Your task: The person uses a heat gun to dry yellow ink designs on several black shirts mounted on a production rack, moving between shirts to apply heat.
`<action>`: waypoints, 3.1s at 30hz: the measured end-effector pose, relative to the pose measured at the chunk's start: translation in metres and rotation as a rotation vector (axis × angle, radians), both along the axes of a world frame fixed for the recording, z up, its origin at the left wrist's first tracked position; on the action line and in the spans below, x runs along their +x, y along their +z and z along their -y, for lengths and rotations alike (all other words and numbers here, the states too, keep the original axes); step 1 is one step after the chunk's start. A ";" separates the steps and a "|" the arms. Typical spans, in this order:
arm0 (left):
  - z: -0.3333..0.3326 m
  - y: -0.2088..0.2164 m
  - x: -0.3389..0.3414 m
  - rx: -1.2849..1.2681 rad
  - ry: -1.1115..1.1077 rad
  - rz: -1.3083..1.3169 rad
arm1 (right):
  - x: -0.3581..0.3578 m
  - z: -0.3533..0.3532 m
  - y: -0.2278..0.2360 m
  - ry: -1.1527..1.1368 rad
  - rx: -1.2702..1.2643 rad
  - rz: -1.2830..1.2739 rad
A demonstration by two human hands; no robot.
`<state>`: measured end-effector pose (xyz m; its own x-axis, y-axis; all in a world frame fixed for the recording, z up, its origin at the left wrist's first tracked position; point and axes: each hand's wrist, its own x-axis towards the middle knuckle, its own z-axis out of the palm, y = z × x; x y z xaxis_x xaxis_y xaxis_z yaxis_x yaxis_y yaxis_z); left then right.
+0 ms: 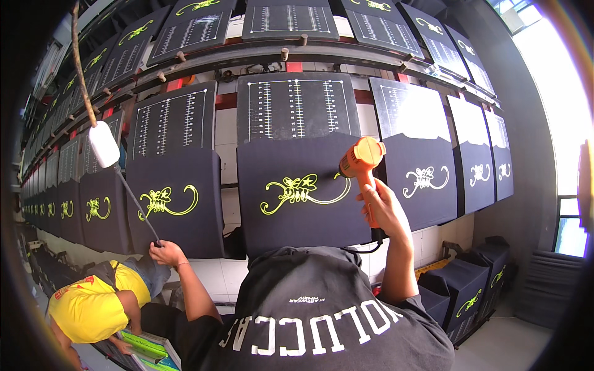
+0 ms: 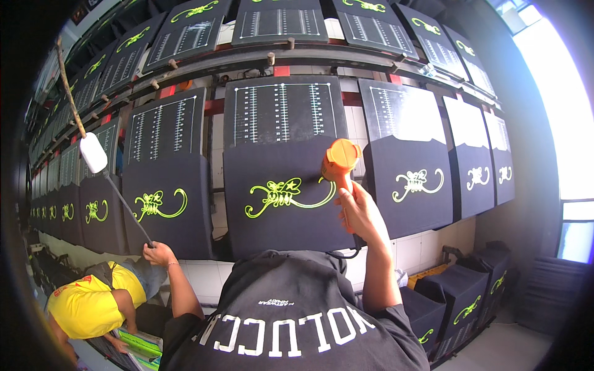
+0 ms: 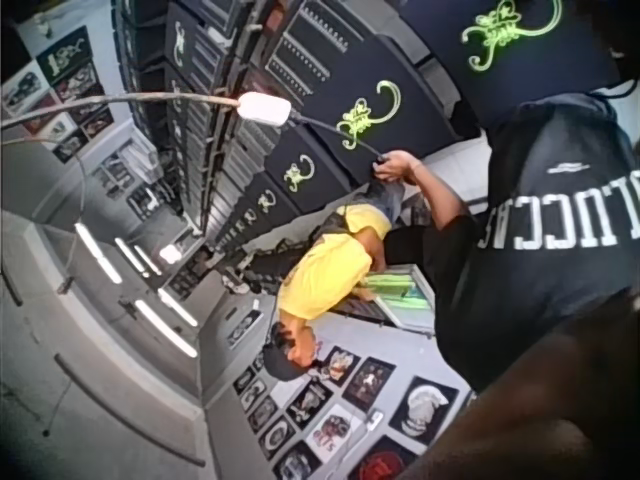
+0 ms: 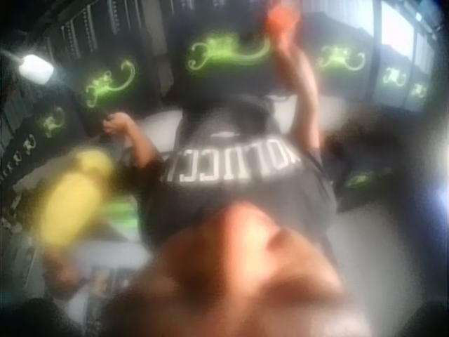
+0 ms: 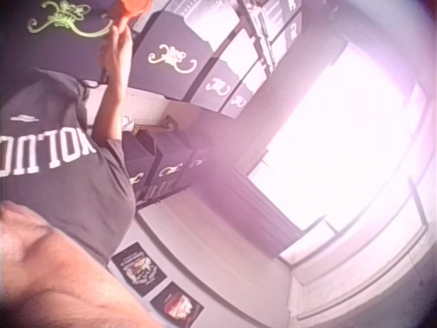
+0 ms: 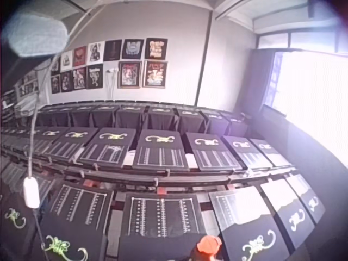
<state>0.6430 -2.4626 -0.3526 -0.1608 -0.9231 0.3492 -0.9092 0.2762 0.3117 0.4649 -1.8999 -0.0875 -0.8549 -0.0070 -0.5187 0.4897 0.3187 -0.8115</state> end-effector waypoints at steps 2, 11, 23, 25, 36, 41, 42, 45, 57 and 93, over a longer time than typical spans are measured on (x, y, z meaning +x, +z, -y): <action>-0.002 0.001 -0.001 -0.001 -0.001 0.002 | 0.000 -0.002 -0.002 -0.004 0.022 -0.002; 0.000 0.001 0.000 0.007 0.011 0.013 | 0.009 -0.011 -0.002 -0.041 0.017 -0.008; -0.001 0.000 -0.001 -0.023 0.009 0.043 | 0.027 -0.017 0.004 -0.050 0.042 0.028; -0.003 0.003 -0.002 -0.022 0.015 0.043 | 0.030 -0.019 0.006 -0.054 0.011 0.054; -0.007 0.014 -0.007 0.087 0.009 -0.043 | 0.051 -0.015 0.006 -0.019 0.012 0.039; 0.001 0.003 0.001 -0.007 -0.028 -0.091 | 0.057 -0.014 0.010 0.012 -0.051 0.078; -0.001 0.003 -0.001 0.009 -0.024 -0.109 | 0.060 -0.011 0.009 0.014 -0.035 0.062; -0.004 0.005 -0.005 0.049 -0.013 -0.137 | 0.059 -0.016 0.010 0.035 -0.071 0.123; -0.007 0.012 -0.005 0.066 0.003 -0.105 | 0.061 0.000 0.004 0.093 -0.078 0.131; 0.000 -0.001 0.005 0.037 -0.107 -0.158 | 0.033 0.084 -0.006 0.047 -0.097 0.057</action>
